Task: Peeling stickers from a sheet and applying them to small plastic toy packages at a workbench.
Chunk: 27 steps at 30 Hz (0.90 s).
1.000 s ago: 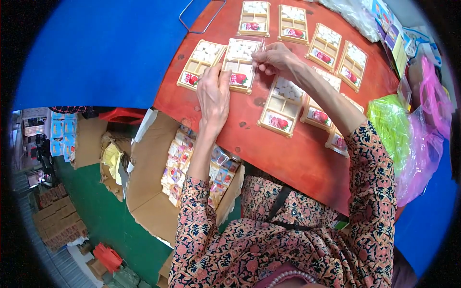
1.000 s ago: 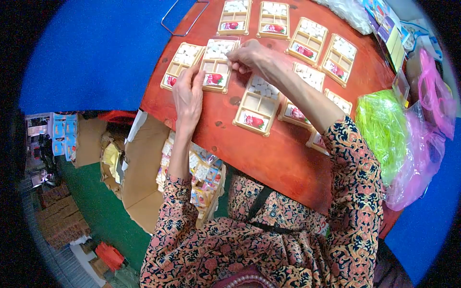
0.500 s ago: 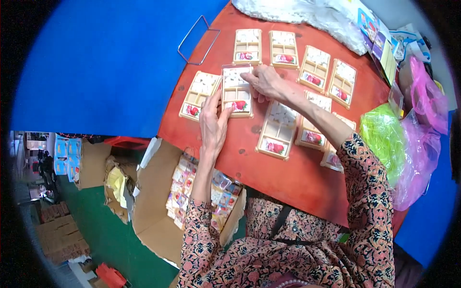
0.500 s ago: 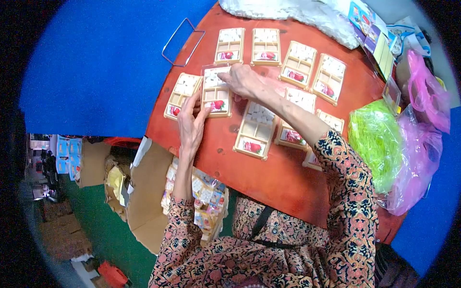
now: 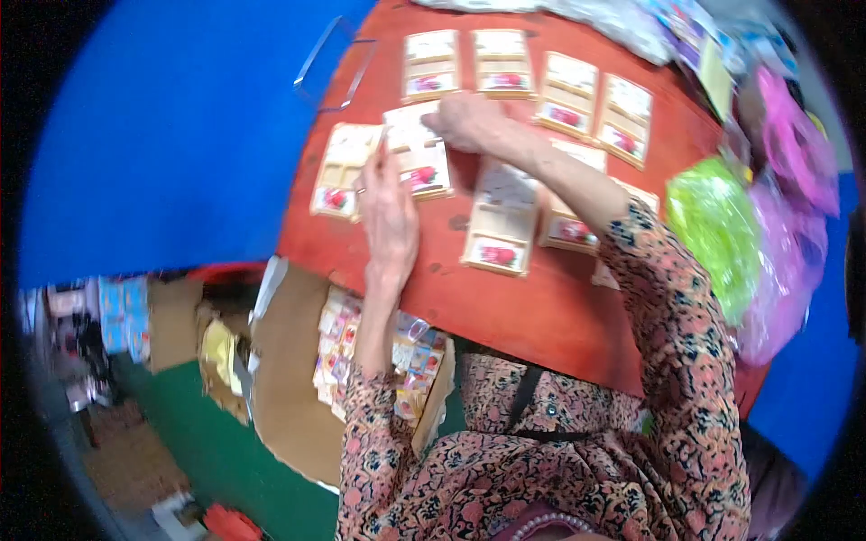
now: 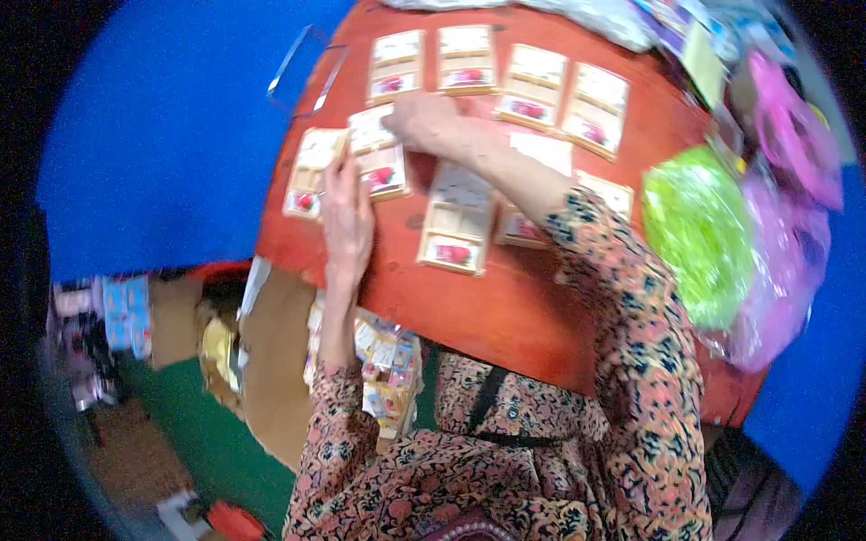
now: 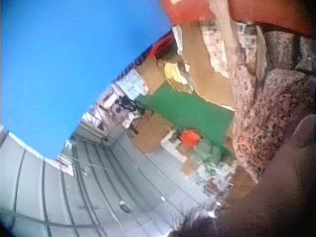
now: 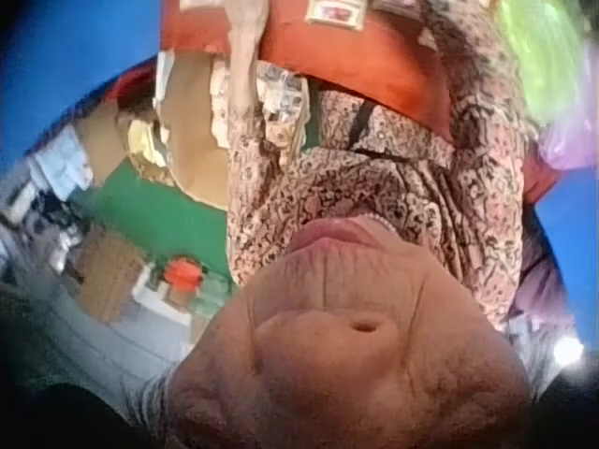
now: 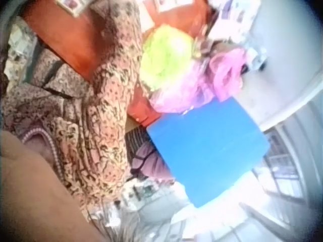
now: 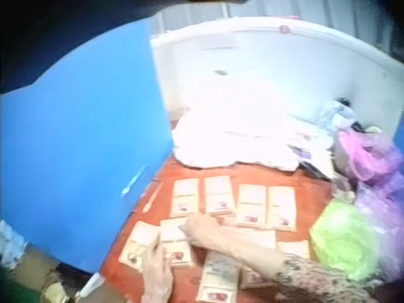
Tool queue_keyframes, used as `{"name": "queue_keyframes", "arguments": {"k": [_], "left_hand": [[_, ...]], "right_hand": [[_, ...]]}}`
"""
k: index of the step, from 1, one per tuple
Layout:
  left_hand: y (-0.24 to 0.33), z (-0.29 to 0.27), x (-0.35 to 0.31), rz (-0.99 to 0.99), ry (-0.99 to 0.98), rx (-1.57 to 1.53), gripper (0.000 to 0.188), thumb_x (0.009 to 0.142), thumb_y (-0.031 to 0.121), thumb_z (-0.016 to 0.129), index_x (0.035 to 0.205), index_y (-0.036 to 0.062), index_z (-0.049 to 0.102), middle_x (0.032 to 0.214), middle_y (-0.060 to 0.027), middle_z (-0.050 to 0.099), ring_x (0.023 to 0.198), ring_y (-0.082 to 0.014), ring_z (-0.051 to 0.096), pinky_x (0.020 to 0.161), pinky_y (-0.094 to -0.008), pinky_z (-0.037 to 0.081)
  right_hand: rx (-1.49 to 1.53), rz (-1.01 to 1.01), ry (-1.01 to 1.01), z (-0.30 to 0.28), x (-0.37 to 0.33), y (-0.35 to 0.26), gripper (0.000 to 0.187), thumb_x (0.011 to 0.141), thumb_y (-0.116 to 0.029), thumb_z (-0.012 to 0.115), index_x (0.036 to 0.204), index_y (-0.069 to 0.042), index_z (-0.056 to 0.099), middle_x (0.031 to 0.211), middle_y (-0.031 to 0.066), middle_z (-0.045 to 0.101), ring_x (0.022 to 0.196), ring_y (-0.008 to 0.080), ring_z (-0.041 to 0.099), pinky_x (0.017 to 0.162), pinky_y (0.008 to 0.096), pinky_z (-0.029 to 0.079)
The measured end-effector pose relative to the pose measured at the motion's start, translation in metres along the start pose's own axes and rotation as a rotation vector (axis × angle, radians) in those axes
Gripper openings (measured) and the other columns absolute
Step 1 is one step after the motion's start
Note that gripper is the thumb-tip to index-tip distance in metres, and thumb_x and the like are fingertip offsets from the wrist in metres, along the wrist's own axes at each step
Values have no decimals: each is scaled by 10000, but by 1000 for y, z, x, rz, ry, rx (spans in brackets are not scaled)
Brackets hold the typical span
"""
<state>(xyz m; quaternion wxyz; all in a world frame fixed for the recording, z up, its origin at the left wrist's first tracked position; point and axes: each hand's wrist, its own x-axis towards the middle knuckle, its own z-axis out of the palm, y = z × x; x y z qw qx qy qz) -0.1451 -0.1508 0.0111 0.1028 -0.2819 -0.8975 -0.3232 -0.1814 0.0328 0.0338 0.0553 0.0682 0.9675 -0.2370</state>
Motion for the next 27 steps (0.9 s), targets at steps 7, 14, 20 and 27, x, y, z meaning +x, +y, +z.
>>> {"name": "queue_keyframes", "arguments": {"k": [7,14,20,27], "left_hand": [[4,3,-3,68,-158,232,482,850,100,535,1269,-63,361,1367,-283,258,1260,-410,270,1037,-447,256],[9,-2,-9,77,-218,265,528,896,144,485,1345,-35,273,1392,-265,230,1286,-399,231,1044,-442,243],[9,-14,-18,52,-235,240,507,904,96,464,1365,16,269,1418,-203,224,1311,-346,219,1054,-405,252],[27,-12,-23,54,-297,138,501,903,49,447,1368,17,264,1432,-194,203,1312,-330,237,1050,-382,266]], "right_hand": [[-5,-92,99,-11,-24,-6,187,683,-189,623,775,-29,649,741,171,639,751,314,643,597,437,514],[-627,47,323,-120,-82,111,64,641,-27,563,631,-66,612,708,120,636,711,270,644,518,383,498],[-725,347,297,-111,-106,217,121,702,-97,566,734,-73,679,747,116,659,698,245,659,484,366,512],[-575,279,302,-107,-124,224,100,672,-60,547,688,-20,637,724,179,631,687,320,642,526,414,513]]}}
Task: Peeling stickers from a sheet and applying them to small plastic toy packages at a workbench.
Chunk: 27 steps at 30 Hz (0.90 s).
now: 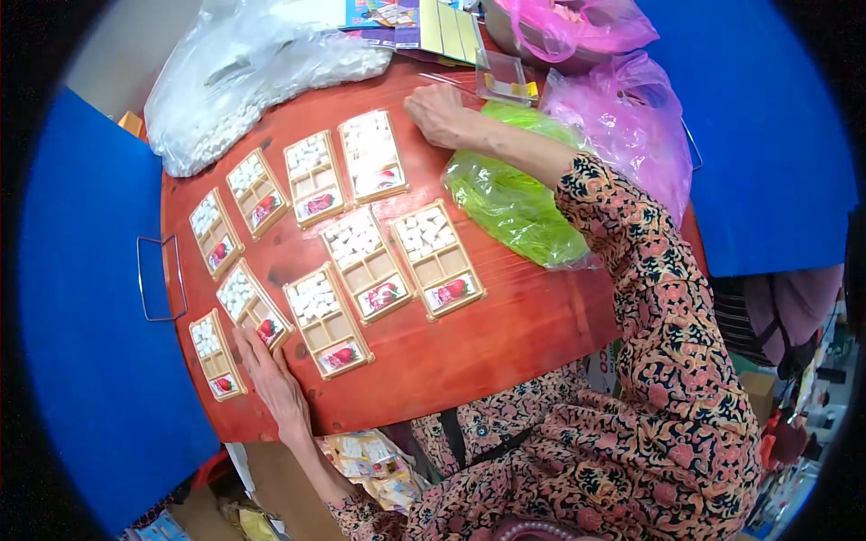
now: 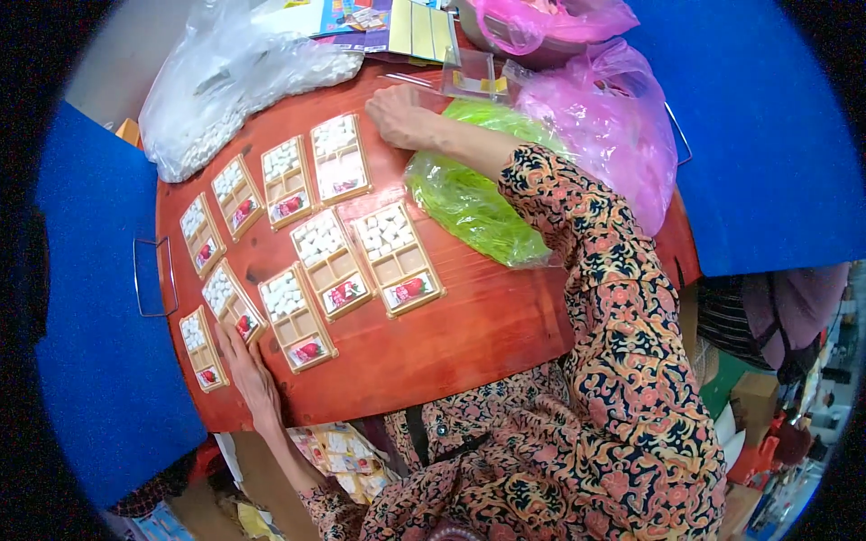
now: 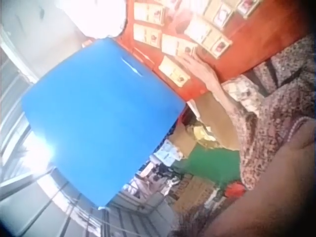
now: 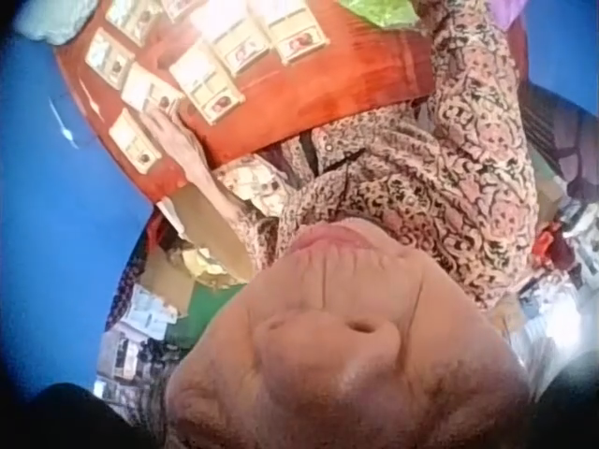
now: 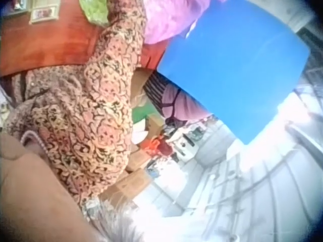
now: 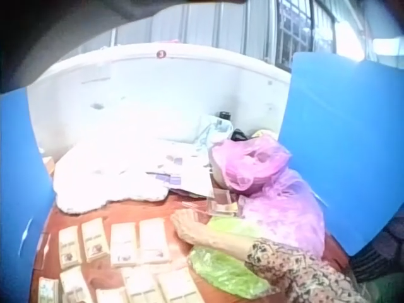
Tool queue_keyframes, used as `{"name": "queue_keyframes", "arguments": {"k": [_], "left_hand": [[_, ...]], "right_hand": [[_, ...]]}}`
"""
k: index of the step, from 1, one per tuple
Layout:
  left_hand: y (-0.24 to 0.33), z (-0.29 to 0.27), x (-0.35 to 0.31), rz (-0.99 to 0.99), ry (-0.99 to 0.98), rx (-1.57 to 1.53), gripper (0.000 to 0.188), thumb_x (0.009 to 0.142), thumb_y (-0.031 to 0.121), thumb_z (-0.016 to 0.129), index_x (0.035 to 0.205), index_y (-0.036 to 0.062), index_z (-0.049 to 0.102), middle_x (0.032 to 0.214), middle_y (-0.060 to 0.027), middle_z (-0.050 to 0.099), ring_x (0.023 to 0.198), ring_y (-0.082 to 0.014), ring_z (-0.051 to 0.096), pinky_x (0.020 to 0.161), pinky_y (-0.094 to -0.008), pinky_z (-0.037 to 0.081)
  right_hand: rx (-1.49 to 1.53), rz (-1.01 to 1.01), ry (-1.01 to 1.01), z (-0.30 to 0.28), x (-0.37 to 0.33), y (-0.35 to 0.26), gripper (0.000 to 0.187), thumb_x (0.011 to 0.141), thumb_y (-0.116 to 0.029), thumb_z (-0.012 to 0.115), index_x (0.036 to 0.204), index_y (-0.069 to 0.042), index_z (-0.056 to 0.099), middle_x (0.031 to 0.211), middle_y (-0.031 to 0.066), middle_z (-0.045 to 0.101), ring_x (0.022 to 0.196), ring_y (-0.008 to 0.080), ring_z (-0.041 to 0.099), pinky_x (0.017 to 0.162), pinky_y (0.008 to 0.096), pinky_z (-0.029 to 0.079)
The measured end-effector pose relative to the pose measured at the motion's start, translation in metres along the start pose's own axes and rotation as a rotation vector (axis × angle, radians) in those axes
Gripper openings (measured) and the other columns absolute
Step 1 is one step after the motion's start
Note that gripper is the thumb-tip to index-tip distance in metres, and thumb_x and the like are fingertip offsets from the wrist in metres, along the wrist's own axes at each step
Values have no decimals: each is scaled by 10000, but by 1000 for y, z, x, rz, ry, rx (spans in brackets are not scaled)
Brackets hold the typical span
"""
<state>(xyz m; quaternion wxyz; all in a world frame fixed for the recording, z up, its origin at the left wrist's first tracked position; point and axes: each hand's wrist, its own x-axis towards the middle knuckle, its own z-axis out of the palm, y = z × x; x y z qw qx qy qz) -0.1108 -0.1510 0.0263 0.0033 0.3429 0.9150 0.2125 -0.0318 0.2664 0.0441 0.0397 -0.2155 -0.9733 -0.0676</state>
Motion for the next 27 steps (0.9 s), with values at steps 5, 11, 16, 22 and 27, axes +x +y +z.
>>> {"name": "queue_keyframes", "arguments": {"k": [5,11,16,22,27], "left_hand": [[-35,-21,-21,14,-33,65,483,898,37,426,1358,9,282,1427,-189,224,1308,-333,245,1055,-376,255],[-46,-23,3,52,190,47,435,904,121,437,1310,-12,354,1382,-221,295,1287,-356,267,1049,-402,250],[-114,-65,-5,-105,353,149,349,901,120,443,1212,-36,450,1330,-228,365,1217,-362,361,980,-415,322],[-147,-55,-1,-218,270,-202,294,888,132,434,1096,-48,538,1098,-200,567,1001,-354,546,854,-376,424],[-144,-47,7,-448,327,-962,352,935,220,445,1131,-60,531,1009,-129,618,911,-169,582,793,-269,455]], "right_hand": [[48,-73,129,-37,12,-57,86,649,-47,539,707,-24,598,722,163,617,684,326,630,525,433,496],[549,-202,366,-70,19,-25,161,852,-155,497,816,-17,572,663,64,582,532,156,507,480,304,393],[1707,-215,-366,-88,11,-143,223,900,-284,534,916,-75,612,791,-42,598,588,-9,443,483,119,322],[1764,-79,-747,-69,-8,-291,145,901,-158,513,876,-20,550,794,29,591,585,20,496,431,139,363],[1794,42,-866,-34,-1,-355,146,891,-121,519,806,-12,565,678,19,589,517,50,508,400,175,382]]}}
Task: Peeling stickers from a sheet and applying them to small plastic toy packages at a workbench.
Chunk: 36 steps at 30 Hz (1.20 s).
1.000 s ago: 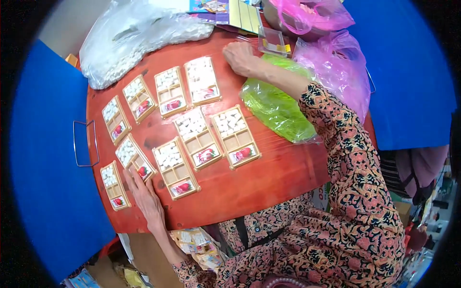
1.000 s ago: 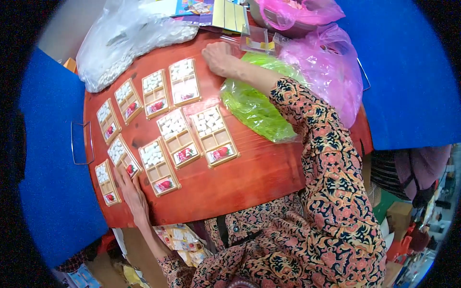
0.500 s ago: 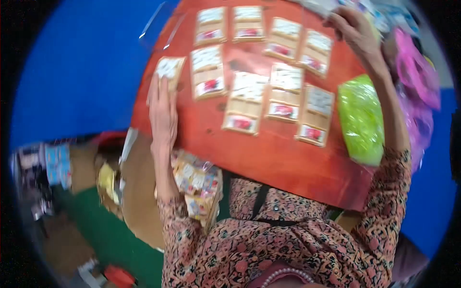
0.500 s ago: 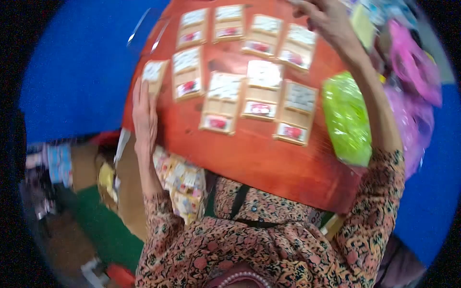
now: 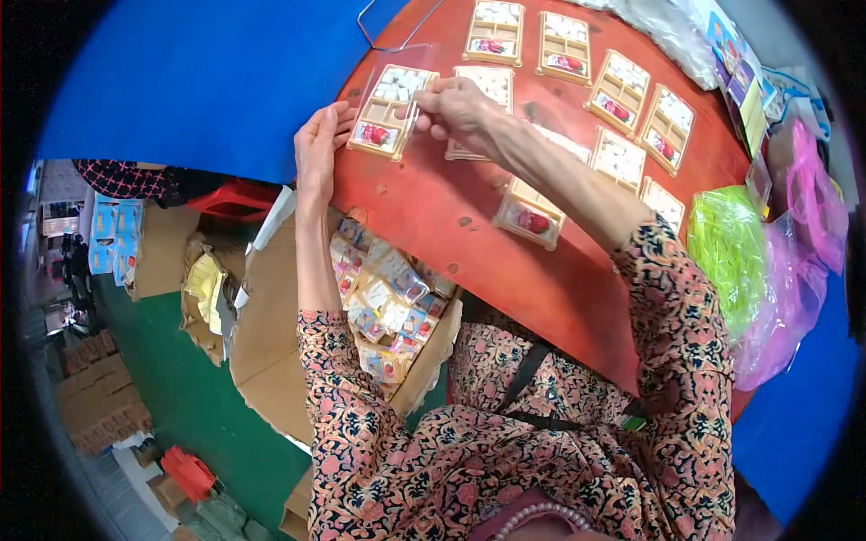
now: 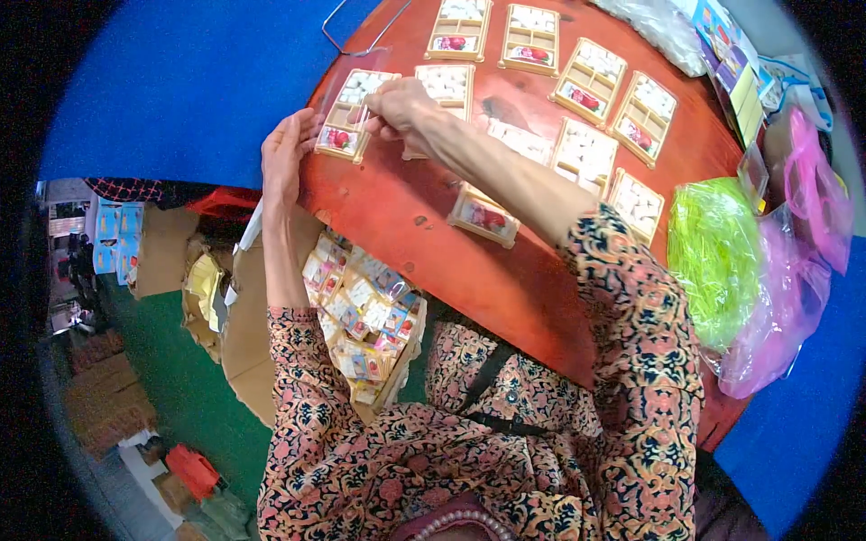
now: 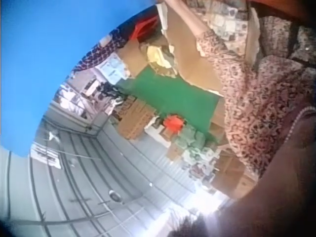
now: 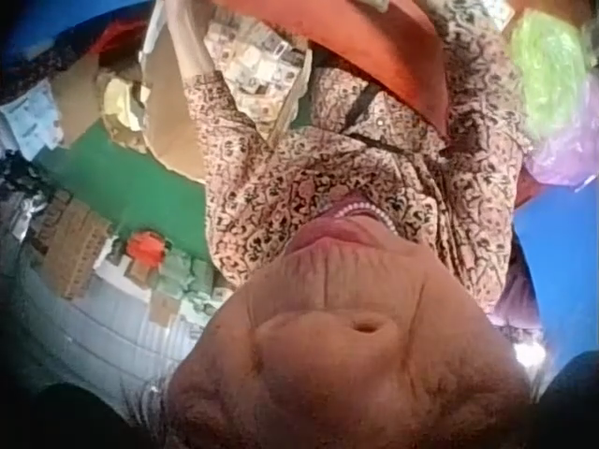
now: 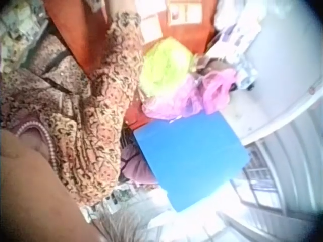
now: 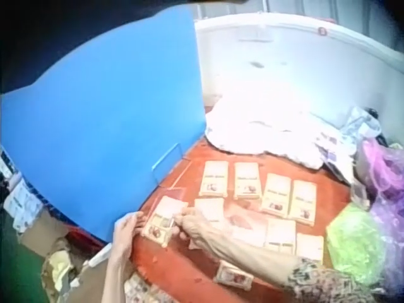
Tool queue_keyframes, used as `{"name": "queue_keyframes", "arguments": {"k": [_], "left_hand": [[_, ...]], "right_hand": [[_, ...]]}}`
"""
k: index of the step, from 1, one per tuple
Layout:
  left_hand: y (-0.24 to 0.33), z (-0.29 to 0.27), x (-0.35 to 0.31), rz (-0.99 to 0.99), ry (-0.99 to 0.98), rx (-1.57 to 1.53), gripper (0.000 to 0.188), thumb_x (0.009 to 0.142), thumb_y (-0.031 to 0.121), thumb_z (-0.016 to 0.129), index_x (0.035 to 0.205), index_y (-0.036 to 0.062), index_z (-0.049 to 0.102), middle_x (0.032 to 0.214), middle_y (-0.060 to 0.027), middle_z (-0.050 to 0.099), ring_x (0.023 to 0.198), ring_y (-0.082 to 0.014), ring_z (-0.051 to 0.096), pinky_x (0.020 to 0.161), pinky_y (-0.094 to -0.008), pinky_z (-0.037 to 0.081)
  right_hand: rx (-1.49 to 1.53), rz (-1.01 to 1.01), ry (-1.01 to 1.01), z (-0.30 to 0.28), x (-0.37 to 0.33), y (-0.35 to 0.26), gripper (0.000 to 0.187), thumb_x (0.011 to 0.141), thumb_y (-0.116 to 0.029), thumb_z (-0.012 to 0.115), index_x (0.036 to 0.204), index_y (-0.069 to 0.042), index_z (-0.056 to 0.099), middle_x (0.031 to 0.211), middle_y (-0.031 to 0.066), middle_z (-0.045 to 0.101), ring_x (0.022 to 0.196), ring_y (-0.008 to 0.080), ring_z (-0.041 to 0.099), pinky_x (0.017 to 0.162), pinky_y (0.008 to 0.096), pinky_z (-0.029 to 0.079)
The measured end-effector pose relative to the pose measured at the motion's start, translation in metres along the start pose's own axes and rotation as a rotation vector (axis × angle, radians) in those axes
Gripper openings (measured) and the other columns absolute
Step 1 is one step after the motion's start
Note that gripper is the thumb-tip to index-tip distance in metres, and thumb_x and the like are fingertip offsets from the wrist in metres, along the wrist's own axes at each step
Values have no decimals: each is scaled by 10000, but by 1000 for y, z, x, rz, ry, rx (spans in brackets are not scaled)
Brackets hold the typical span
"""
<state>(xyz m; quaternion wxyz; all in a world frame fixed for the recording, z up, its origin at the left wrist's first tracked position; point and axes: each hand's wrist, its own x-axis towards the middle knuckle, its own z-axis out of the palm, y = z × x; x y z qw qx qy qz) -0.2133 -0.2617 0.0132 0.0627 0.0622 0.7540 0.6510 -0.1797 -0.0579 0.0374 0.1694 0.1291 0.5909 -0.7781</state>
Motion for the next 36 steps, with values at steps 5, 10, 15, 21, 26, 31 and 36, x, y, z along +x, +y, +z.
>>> {"name": "queue_keyframes", "arguments": {"k": [5,10,15,21,26,31,36], "left_hand": [[-7,-11,-4,3,20,49,354,894,221,539,1107,-61,548,991,-123,623,881,-160,589,782,-261,461],[3,18,-8,234,16,416,326,791,148,652,1060,-25,592,974,-110,635,864,-162,603,761,-268,473],[1,21,-14,502,85,784,320,796,98,572,1075,-55,549,1005,-184,583,957,-329,547,833,-402,407],[-7,33,-8,591,-1,890,369,847,142,515,1144,-69,465,1162,-266,470,1075,-414,439,905,-447,365],[-6,46,-3,593,9,955,448,867,203,514,1181,-98,404,1204,-301,418,1108,-436,409,914,-473,357],[-5,45,4,576,10,984,495,854,219,538,1183,-120,389,1200,-307,415,1114,-438,403,915,-474,355],[-7,48,7,512,-47,1022,626,802,291,615,1195,-132,373,1213,-303,406,1125,-434,397,919,-477,350]], "right_hand": [[-175,120,147,24,18,17,174,831,-115,561,739,26,607,597,92,605,459,115,529,376,242,406],[-1194,-343,-26,-4,42,40,228,747,-149,603,679,66,636,598,178,625,525,215,625,492,311,505],[-749,57,191,25,24,16,197,732,-88,531,707,82,628,648,192,639,690,291,666,668,339,532],[-536,8,121,29,11,17,226,802,-52,450,726,127,564,642,189,635,515,247,644,406,304,523],[-621,-122,93,24,7,20,241,815,-48,443,739,148,559,633,199,626,510,256,640,425,317,534],[-738,-341,131,24,-2,16,213,790,-27,452,715,140,559,581,224,598,489,321,619,424,352,506],[-1038,-1177,415,3,22,8,100,689,29,460,785,58,468,670,252,516,637,419,530,568,468,430]]}}
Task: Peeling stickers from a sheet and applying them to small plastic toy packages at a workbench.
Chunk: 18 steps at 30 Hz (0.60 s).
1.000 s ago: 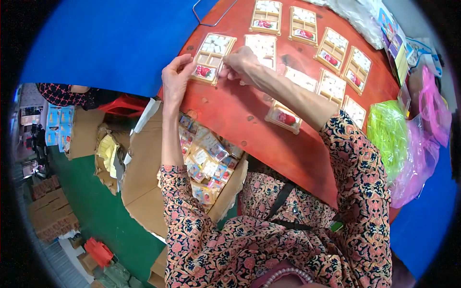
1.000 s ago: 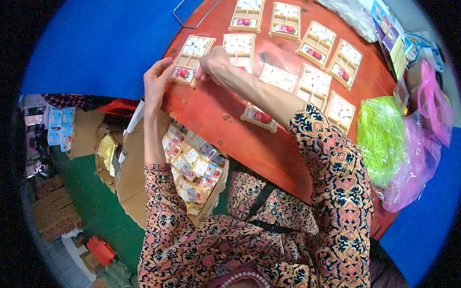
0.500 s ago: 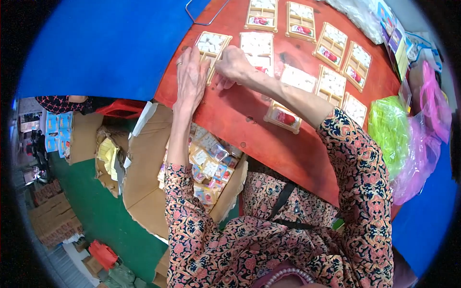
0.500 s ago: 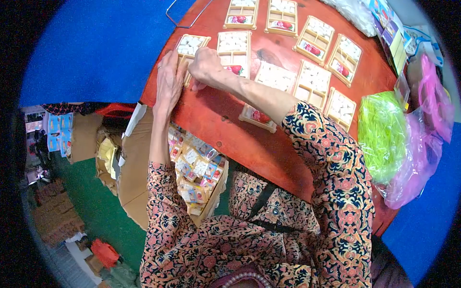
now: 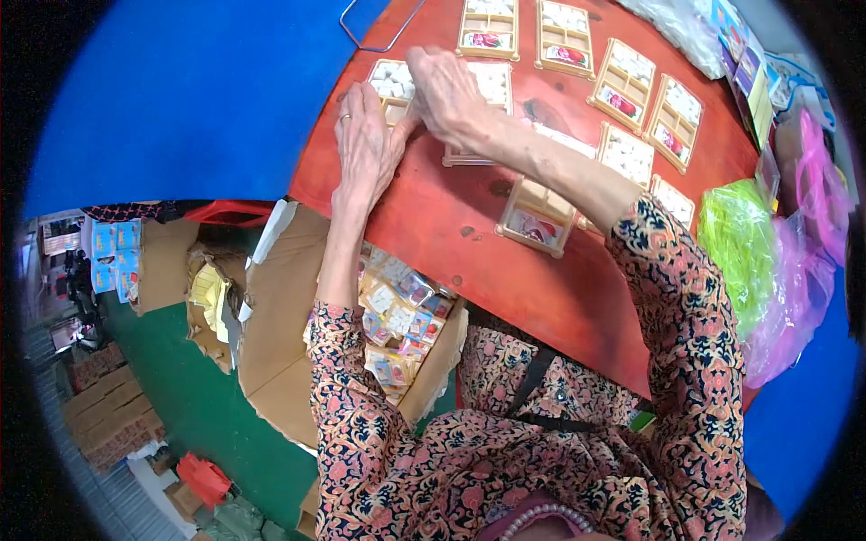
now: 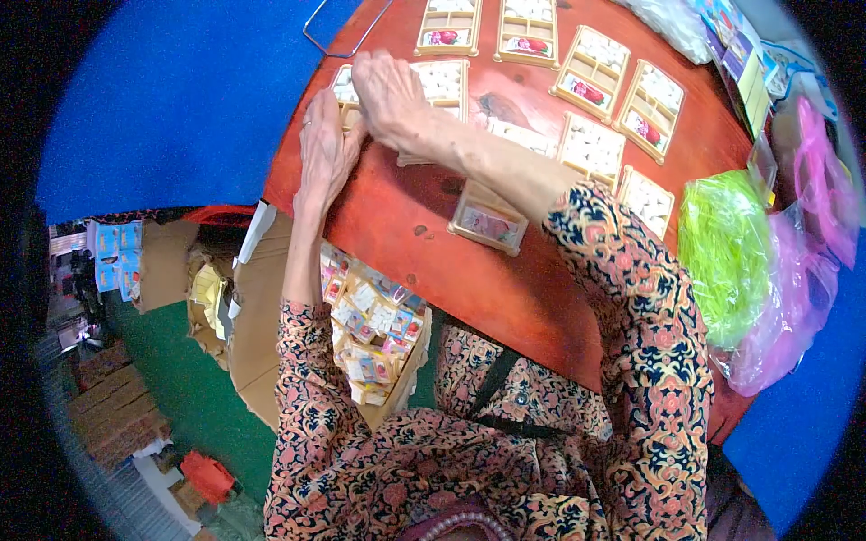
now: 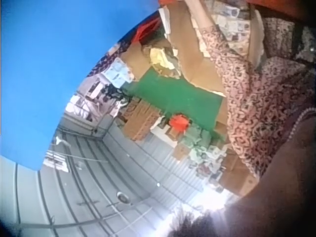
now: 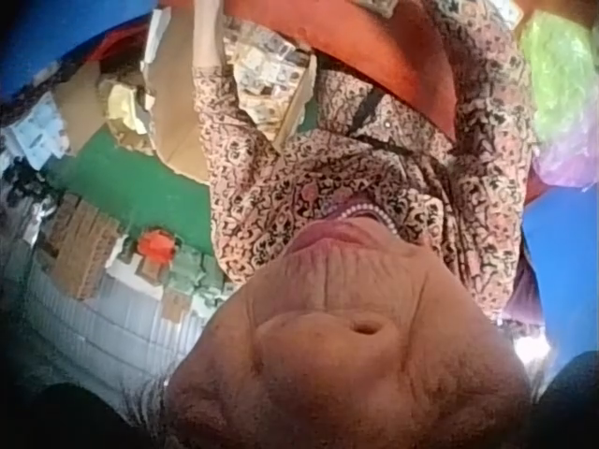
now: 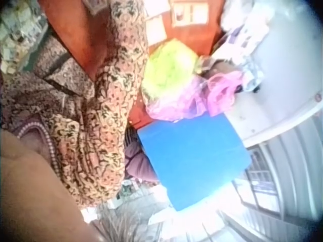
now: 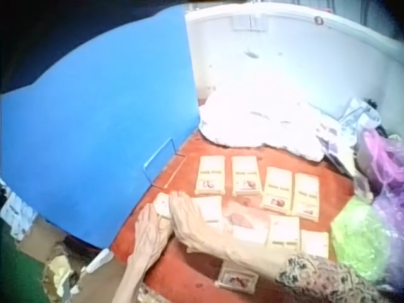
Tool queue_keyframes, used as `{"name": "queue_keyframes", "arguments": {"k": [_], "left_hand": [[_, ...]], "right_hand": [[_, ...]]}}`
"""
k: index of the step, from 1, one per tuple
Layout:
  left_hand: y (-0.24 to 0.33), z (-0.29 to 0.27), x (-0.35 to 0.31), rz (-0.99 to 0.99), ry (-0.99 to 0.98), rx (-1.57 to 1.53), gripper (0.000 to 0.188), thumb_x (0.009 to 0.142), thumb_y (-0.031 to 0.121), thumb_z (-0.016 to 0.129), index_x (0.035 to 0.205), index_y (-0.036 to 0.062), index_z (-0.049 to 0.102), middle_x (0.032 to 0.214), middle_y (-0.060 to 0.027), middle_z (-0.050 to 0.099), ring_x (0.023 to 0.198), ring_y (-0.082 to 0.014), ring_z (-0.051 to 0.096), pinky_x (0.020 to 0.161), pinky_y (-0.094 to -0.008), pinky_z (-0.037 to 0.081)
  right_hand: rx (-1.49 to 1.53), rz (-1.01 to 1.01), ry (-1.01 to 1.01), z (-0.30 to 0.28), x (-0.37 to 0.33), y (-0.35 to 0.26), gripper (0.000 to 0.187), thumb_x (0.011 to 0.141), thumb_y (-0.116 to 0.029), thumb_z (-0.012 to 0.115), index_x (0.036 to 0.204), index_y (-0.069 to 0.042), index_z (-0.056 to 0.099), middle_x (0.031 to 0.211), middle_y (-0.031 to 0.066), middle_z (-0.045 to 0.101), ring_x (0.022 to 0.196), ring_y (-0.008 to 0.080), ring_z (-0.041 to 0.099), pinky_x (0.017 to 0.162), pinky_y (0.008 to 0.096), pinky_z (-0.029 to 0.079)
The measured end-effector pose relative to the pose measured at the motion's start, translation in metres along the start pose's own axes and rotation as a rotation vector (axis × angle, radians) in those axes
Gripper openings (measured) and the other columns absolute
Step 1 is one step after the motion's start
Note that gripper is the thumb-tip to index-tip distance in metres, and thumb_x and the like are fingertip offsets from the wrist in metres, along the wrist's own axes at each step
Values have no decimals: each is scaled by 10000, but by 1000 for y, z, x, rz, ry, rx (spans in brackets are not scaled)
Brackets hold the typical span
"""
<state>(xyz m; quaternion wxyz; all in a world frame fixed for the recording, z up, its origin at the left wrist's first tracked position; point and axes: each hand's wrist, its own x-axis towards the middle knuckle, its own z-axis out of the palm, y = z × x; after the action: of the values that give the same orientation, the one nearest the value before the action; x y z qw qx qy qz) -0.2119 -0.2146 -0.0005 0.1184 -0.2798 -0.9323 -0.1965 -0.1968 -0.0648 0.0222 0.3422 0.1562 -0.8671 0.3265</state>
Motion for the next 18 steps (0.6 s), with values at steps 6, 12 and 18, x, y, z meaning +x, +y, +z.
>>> {"name": "queue_keyframes", "arguments": {"k": [6,12,18], "left_hand": [[7,3,0,-39,29,-22,713,763,340,658,1207,-133,360,1230,-313,391,1139,-429,396,923,-482,343],[8,3,4,-83,21,-27,689,770,313,655,1217,-121,360,1250,-303,388,1132,-424,409,920,-472,348],[9,-5,4,-54,22,-136,649,772,282,651,1222,-96,376,1243,-275,412,1122,-409,423,912,-461,359]], "right_hand": [[-116,-135,-210,23,16,39,125,733,-79,536,820,-6,483,807,194,516,787,356,513,647,435,432],[-170,-42,-366,35,22,49,234,712,-182,627,881,-22,599,911,193,588,873,358,564,703,431,511],[-49,195,-491,27,37,47,294,751,-281,645,780,-1,562,752,200,593,780,360,589,704,435,475]]}}
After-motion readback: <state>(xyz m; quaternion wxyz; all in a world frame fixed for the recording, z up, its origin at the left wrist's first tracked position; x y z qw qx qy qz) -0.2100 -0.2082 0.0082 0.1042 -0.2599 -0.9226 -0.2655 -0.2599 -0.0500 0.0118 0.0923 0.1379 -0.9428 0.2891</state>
